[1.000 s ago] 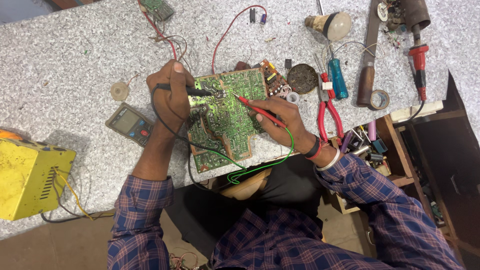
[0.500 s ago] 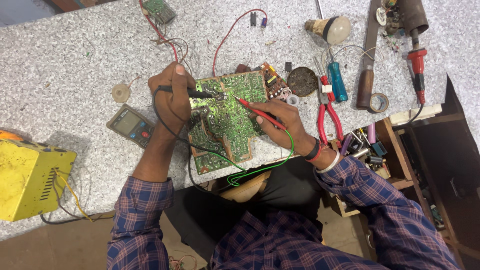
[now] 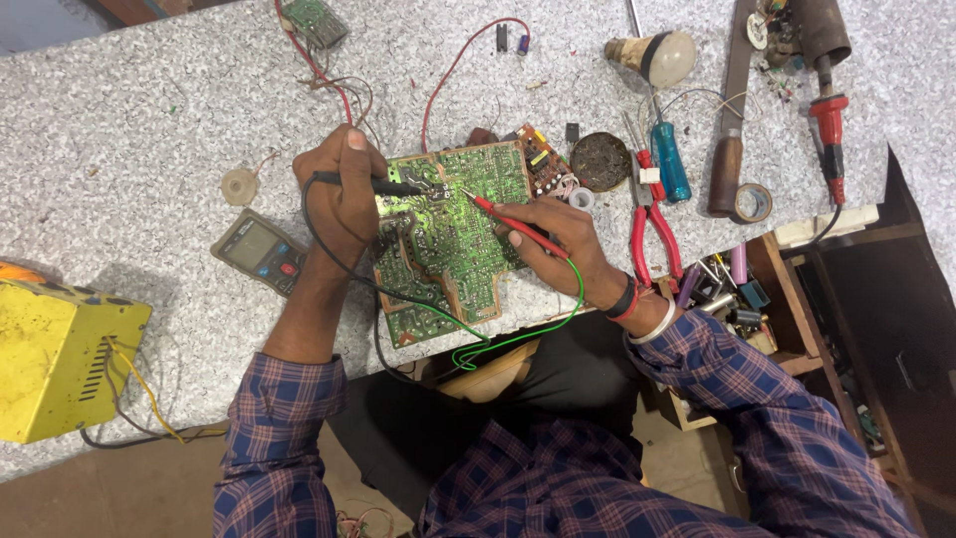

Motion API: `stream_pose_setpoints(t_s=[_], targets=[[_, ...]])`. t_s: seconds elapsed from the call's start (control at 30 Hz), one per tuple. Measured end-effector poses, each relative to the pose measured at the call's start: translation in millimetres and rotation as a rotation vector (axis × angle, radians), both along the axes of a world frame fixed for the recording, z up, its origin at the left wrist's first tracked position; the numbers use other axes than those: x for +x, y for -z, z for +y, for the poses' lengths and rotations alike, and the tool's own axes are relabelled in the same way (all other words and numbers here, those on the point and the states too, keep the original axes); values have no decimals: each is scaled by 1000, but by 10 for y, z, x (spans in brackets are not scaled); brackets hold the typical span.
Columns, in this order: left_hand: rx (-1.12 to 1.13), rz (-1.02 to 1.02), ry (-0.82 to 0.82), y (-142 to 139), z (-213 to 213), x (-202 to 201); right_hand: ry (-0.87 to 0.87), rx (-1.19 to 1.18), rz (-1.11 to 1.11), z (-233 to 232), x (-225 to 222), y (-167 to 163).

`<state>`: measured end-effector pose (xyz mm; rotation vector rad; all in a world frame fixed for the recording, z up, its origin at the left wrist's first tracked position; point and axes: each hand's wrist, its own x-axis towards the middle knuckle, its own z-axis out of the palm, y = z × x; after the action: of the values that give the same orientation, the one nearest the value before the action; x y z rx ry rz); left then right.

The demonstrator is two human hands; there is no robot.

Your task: The person tests a green printed circuit board using a multimeter. They hold the red and black probes and touch various points on the board to check electrical continuity or voltage.

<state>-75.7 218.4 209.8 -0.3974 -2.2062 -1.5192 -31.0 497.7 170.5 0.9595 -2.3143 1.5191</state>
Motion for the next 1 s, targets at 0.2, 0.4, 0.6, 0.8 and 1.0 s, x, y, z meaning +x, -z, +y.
stream_pose_setpoints(t_s=[0.2, 0.4, 0.6, 0.8, 1.0], targets=[[-4, 12, -1, 4, -7, -8, -3, 5, 0, 2, -6, 6], [-11, 0, -3, 3, -2, -1, 2, 5, 2, -5, 3, 5], [10, -13, 2, -2, -8, 4, 1, 3, 11, -10, -1, 0], [27, -14, 6, 11, -7, -1, 6, 2, -4, -10, 1, 9], [29, -9, 2, 10, -11, -13, 4, -5, -5, -12, -4, 10]])
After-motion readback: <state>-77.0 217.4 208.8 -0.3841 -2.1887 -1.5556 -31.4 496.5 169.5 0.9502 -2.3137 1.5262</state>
